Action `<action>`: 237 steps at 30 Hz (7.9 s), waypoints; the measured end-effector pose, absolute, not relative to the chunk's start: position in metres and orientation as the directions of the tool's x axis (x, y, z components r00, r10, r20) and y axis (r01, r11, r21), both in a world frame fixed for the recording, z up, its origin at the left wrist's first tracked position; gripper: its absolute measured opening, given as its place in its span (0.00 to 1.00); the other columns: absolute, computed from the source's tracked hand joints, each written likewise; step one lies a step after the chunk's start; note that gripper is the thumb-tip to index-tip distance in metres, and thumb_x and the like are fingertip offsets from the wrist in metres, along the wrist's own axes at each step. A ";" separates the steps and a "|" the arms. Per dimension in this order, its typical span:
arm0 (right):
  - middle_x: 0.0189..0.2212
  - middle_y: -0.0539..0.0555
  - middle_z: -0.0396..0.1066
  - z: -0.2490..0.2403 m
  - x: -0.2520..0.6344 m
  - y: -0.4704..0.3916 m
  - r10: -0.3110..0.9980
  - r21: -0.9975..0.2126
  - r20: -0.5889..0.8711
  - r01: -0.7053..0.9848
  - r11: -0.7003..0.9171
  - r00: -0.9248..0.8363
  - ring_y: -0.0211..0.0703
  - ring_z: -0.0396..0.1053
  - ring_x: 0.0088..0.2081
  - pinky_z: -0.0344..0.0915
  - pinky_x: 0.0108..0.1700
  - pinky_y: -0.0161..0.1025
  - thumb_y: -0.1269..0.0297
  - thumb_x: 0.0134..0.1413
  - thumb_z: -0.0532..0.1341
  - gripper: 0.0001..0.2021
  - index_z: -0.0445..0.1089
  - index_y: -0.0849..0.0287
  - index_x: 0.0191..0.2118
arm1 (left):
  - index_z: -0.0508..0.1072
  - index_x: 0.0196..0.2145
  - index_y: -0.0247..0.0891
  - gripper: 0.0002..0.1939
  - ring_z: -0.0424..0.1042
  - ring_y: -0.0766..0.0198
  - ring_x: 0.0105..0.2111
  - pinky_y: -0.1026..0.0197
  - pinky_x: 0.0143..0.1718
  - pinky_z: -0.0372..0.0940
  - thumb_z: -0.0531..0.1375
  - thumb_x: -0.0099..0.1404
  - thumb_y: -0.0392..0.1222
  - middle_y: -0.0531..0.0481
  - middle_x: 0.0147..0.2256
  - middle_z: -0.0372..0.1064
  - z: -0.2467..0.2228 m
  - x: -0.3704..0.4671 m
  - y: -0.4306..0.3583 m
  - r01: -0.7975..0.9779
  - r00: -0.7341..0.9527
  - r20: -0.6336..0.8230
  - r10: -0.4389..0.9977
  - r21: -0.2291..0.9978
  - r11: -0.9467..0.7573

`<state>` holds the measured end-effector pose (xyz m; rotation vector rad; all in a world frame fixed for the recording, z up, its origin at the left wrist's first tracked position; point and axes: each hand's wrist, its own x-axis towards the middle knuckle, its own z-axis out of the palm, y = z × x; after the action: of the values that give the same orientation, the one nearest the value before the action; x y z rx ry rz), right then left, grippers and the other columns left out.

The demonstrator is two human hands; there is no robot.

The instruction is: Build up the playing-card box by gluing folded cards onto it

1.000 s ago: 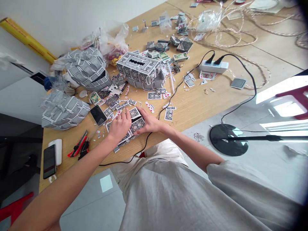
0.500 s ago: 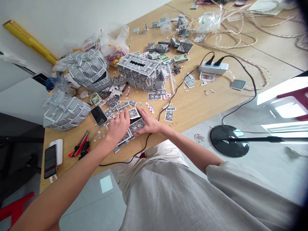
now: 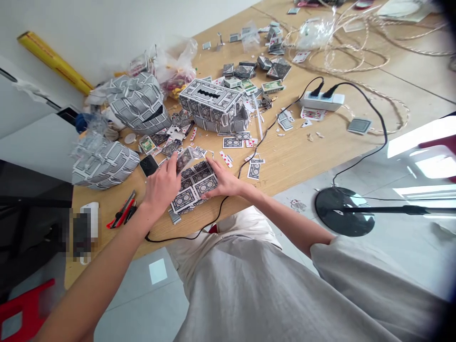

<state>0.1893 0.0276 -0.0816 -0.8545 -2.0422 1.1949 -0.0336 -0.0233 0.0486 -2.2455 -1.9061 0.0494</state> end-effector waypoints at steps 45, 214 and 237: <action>0.64 0.66 0.69 -0.012 0.211 -0.001 0.913 -0.779 0.345 0.475 0.408 -0.218 0.63 0.66 0.68 0.64 0.70 0.67 0.43 0.70 0.61 0.27 0.68 0.54 0.65 | 0.73 0.50 0.37 0.27 0.84 0.48 0.41 0.53 0.37 0.79 0.72 0.61 0.56 0.41 0.43 0.83 0.010 -0.027 -0.132 -0.286 -0.213 -0.435 0.875 0.884 0.370; 0.28 0.48 0.75 0.052 0.261 -0.069 0.682 -0.810 0.042 -0.424 -0.405 -0.730 0.35 0.75 0.28 0.71 0.29 0.31 0.74 0.49 0.80 0.13 0.81 0.55 0.39 | 0.72 0.39 0.41 0.06 0.75 0.59 0.40 0.57 0.43 0.68 0.57 0.77 0.35 0.50 0.39 0.75 -0.020 -0.008 -0.124 0.674 0.181 -0.113 0.977 0.738 -0.039; 0.52 0.69 0.81 0.000 0.235 -0.099 0.414 -0.509 -0.524 -0.117 -0.853 -0.744 0.54 0.81 0.52 0.75 0.56 0.48 0.47 0.68 0.65 0.24 0.82 0.66 0.52 | 0.74 0.57 0.46 0.18 0.80 0.58 0.46 0.55 0.49 0.78 0.68 0.71 0.41 0.46 0.53 0.77 0.008 0.000 -0.171 0.516 0.117 0.029 0.993 0.852 -0.085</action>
<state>0.2345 -0.0992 0.0004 -0.9398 -0.6564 2.6063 0.0001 -0.1712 0.0081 -2.7210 -2.3806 -1.3845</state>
